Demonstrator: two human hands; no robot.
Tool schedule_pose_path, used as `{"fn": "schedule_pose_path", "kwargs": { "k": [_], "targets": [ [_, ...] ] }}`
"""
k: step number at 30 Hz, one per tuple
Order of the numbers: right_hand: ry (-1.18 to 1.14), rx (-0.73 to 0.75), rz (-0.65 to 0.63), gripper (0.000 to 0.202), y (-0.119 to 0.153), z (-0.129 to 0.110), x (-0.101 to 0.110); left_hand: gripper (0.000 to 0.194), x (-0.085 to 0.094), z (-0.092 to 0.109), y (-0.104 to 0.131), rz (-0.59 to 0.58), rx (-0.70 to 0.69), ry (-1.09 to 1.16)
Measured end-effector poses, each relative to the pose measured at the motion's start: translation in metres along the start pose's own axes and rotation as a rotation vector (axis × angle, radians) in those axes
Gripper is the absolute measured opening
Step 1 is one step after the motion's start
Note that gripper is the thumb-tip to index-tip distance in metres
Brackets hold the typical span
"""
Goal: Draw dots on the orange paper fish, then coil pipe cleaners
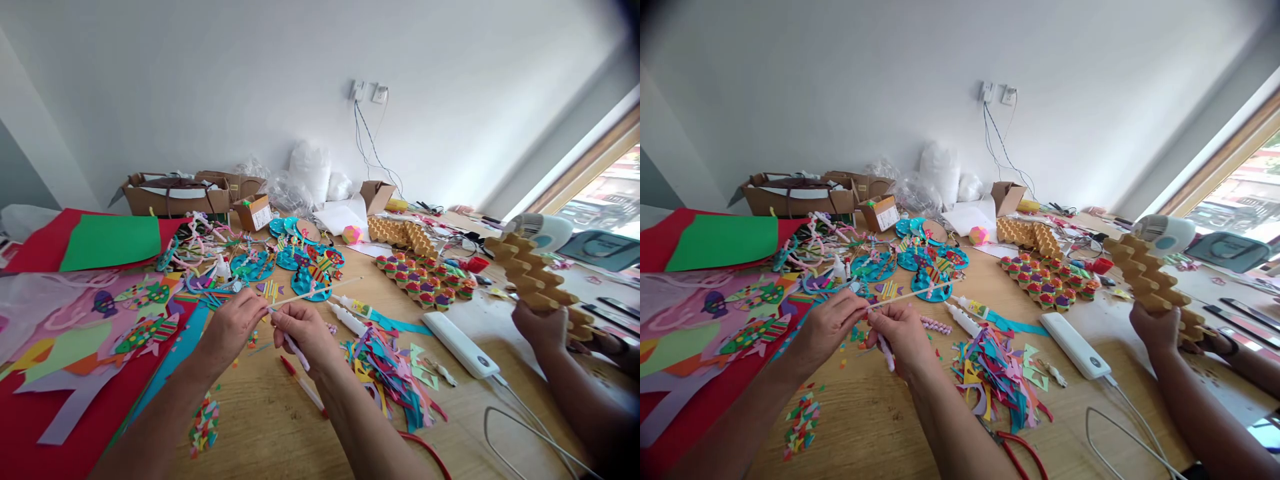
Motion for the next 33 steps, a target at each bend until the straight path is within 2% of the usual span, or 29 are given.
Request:
{"fn": "schedule_pose_path", "kwargs": {
  "k": [5,8,10,12,15,18,22,25,27,30,33],
  "targets": [
    [-0.105,0.046,0.017,0.034,0.004,-0.001,-0.003,0.016,-0.003,0.006,0.002,0.001,0.086,0.177],
    [-0.080,0.089,-0.015,0.042,0.003,-0.001,0.002,0.011,0.004,0.005,0.000,-0.040,0.299,0.486],
    [-0.023,0.155,0.025,0.042,0.001,-0.003,0.007,0.012,0.007,0.005,0.000,-0.112,0.495,0.756],
    [0.032,0.264,0.072,0.032,0.000,-0.006,0.011,0.016,0.007,0.006,0.002,-0.229,0.644,0.992],
    [0.051,0.417,0.054,0.018,0.000,-0.008,0.014,0.021,0.002,0.013,0.007,-0.413,0.735,1.215],
    [0.082,0.529,-0.028,0.014,0.000,-0.009,0.015,0.023,-0.005,0.021,0.012,-0.538,0.783,1.315],
    [0.341,0.724,-0.149,0.016,-0.001,-0.011,0.016,0.026,-0.014,0.026,0.015,-0.590,0.840,1.354],
    [0.621,0.881,-0.097,0.015,-0.003,-0.014,0.019,0.029,-0.015,0.025,0.014,-0.568,0.849,1.328],
    [0.747,0.930,-0.067,0.014,-0.004,-0.014,0.021,0.029,-0.013,0.022,0.013,-0.549,0.818,1.267],
    [0.836,0.885,-0.071,0.016,-0.004,-0.012,0.022,0.025,-0.009,0.015,0.009,-0.451,0.717,1.082],
    [0.795,0.671,-0.051,0.018,-0.005,-0.007,0.021,0.016,-0.003,0.010,0.005,-0.270,0.515,0.702]
  ]
}}
Point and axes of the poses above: each hand's wrist, its own y-axis away from the middle knuckle, its own x-axis out of the back of the hand, z = x × y, the point moved 2 cm from there along -y, towards the middle knuckle, and after that the axes turned 12 degrees about x, right-handed, at the moved point
